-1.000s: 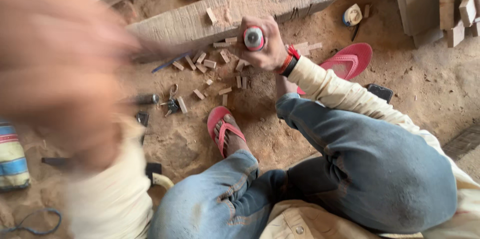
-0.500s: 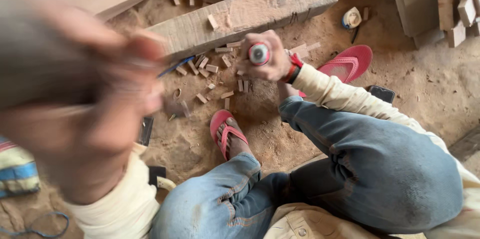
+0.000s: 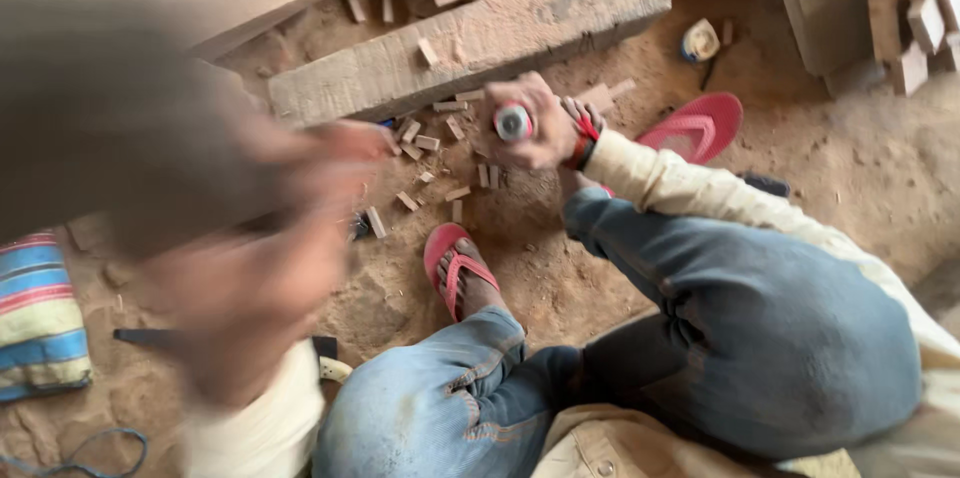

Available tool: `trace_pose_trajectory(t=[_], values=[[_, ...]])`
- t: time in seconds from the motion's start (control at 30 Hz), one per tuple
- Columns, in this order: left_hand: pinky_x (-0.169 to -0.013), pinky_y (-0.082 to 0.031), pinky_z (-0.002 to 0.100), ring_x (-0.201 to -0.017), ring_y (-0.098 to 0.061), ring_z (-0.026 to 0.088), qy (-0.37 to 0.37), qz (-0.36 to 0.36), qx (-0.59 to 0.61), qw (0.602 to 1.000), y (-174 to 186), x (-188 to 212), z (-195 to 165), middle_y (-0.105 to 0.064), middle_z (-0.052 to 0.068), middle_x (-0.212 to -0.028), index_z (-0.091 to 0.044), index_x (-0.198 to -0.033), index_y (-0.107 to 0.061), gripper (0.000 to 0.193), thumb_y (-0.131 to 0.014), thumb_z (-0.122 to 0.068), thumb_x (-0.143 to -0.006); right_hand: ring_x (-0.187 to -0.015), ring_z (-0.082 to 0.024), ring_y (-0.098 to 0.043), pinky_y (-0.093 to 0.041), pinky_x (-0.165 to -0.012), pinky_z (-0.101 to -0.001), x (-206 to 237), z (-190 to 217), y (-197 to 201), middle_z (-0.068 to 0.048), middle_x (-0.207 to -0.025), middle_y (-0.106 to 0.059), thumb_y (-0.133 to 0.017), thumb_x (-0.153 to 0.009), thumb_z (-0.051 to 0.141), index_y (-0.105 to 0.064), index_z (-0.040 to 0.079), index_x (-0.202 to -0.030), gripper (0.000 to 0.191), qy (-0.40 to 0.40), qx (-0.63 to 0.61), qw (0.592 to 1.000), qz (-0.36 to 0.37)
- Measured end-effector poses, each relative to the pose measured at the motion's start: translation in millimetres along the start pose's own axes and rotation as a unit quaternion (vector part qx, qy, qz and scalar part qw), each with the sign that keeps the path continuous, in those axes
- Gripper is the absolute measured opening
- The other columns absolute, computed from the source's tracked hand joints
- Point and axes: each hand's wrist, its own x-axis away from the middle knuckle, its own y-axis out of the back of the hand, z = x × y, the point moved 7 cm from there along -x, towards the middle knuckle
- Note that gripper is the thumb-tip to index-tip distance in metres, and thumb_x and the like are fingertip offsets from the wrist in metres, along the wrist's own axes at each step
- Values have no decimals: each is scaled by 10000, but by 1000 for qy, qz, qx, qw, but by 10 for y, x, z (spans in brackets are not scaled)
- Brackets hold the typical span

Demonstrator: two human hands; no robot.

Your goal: The person sits on the floor and uses a chisel and mallet to carve small rectangular pieces from a larger wooden plank. The person repeatedly positions the chisel and strikes it with the mallet to cut off small wood segments, which accumulate on the floor.

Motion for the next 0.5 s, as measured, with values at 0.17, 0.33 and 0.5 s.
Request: trace_pose_trajectory(t=[0.17, 0.33, 0.5], values=[[-893, -506, 458, -954, -629, 334, -115, -45, -230, 965, -154, 25, 112, -645, 170, -1076, 9, -1207, -578, 419, -716, -196, -868, -648, -150, -708, -582, -628, -302, 22, -294, -38, -21, -727, -714, -770, -804, 301, -608, 115, -783, 247, -87, -37, 995, 4], [-917, -541, 472, -992, -699, 365, -40, 135, -149, 979, -1014, 38, 531, -732, 178, -1070, -54, -1155, -709, 219, -668, -122, -951, -1146, -249, -552, -378, -1059, -428, 167, -204, 7, -179, -1174, -570, -777, -760, 348, -503, -140, -1236, 736, 32, -37, 994, -102], [-894, -570, 429, -938, -724, 292, -52, 40, 7, 998, -468, 25, 245, -740, 157, -1064, -16, -1182, -696, 231, -728, -158, -1003, -813, -235, -651, -497, -791, -392, 148, -250, -38, -91, -860, -692, -827, -736, 279, -667, 79, -856, 283, -47, 87, 995, 1]])
